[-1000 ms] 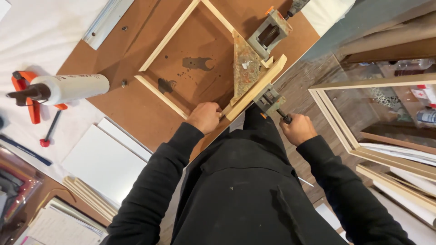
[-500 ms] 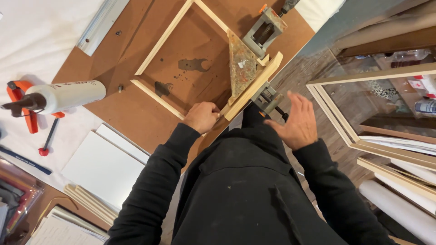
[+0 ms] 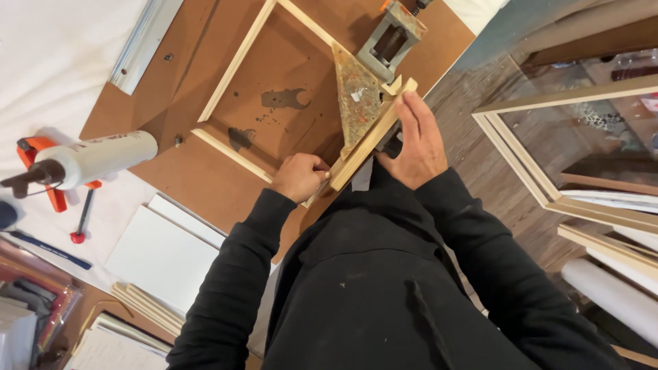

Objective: The recorder is assembling a wooden picture frame using a corner clamp, wood glue, and a hammer with small nails.

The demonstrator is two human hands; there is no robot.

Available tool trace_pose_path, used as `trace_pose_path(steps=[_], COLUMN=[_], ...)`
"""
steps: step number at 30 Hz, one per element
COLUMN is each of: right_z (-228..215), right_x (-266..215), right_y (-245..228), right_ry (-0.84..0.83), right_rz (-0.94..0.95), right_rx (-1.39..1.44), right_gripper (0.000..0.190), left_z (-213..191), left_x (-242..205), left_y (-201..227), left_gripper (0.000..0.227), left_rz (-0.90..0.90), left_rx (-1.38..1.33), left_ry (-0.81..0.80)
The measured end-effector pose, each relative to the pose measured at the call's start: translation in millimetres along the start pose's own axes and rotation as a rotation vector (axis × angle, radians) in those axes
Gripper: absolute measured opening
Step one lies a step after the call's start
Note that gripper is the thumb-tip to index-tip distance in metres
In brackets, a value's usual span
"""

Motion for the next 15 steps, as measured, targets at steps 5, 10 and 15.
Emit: trace_pose_path(steps=[5,10,15], right_z=[10.0,9.2,9.3], right_x=[-5.8,-7.6,-8.2], right_y=[4.2,6.3,5.0], right_ry=[0.047,0.044,0.038], right_rz=[-0.092,-0.099,-0.148], right_rx=[0.008,0.019,0.033], right_gripper=[0.077,0.072,0.07], left_z=[-1.9,0.6,-0.4], left_x=[0.4,1.0,-0.3], left_y=[5.2,4.4,5.0], left_gripper=[0.027,0.027,0.028], left_rz=[0.041,0.013,-0.051], left_rx=[0.027,0.007,-0.021], left_ry=[0.01,0.003,-0.002])
Point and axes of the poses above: each hand's wrist, its own x-axis towards the middle knuckle, its own z-axis out of the palm, y = z × x, the point moved 8 cm from there along x, towards the middle knuckle, and after that the axes turned 13 degrees about z, right-handed, at the moved point
